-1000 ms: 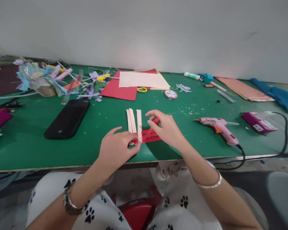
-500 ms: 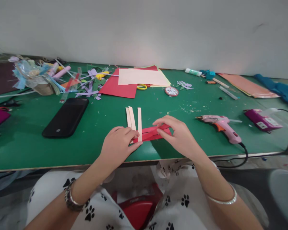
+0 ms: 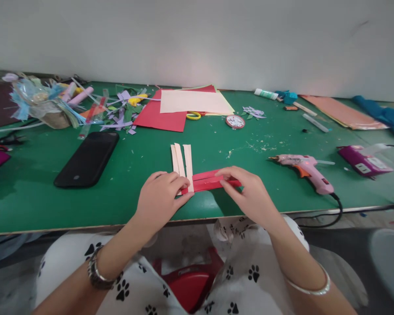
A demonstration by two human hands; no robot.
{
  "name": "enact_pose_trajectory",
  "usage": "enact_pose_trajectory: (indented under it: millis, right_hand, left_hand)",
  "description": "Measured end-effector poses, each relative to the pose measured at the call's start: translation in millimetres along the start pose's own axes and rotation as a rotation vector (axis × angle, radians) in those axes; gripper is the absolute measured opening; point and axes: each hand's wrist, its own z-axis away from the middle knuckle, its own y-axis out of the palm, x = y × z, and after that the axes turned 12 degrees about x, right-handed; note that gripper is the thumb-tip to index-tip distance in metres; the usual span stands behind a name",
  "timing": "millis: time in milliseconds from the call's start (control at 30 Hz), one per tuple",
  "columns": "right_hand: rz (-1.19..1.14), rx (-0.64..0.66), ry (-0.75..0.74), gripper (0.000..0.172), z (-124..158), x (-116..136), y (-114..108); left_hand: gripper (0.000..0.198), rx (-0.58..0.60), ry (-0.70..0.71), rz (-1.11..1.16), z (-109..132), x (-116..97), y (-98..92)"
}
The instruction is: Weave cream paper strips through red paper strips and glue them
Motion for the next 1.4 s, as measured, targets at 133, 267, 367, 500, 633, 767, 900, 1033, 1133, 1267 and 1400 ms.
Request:
enact_pose_trajectory:
  millis: [133, 267, 367, 500, 633, 767, 900, 1033, 1133, 1267, 1400]
  right_hand:
    - [-0.023, -0.014, 0.048, 0.018, -1, -3, 1]
    - [-0.027, -0.018, 0.092, 0.017, -2, -7, 2]
    - [-0.021, -0.026, 0.114, 0.017, -1, -9, 3]
    - [-0.014, -0.033, 0.141, 0.017, 0, -10, 6]
    - [-0.008, -0.041, 0.146, 0.016, 0, -10, 7]
    - [-0.024, -0.039, 0.157, 0.018, 2, -11, 9]
    - [-0.03, -0.057, 0.157, 0.018, 2, -13, 12]
    - [-0.029, -0.081, 0.165, 0.018, 2, -16, 15]
    - [0.008, -0.103, 0.157, 0.017, 2, -18, 16]
    - [0.058, -0.115, 0.14, 0.014, 2, -17, 18]
    - [0.087, -0.115, 0.142, 0.013, 3, -16, 19]
  left_hand:
    - [0.011, 0.011, 0.005, -0.015, -1, -1, -0.5]
    - [0.012, 0.012, 0.021, -0.044, 0, -1, -1.1]
    - [0.013, -0.008, 0.034, -0.067, 0, -1, -0.4]
    - [0.018, -0.036, 0.037, -0.114, 0, -2, 1.5]
    - [0.018, -0.047, 0.043, -0.14, 0, -3, 2.1]
    - [0.018, -0.06, 0.047, -0.158, 1, -3, 1.9]
    - [0.019, -0.068, 0.045, -0.178, 1, -3, 2.1]
    - [0.018, -0.067, 0.037, -0.178, 1, -4, 2.1]
    - [0.017, -0.06, 0.028, -0.172, 1, -4, 2.0]
    - [0.017, -0.057, 0.012, -0.165, 1, -5, 1.8]
    - [0.017, -0.051, 0.004, -0.167, 1, -5, 1.7]
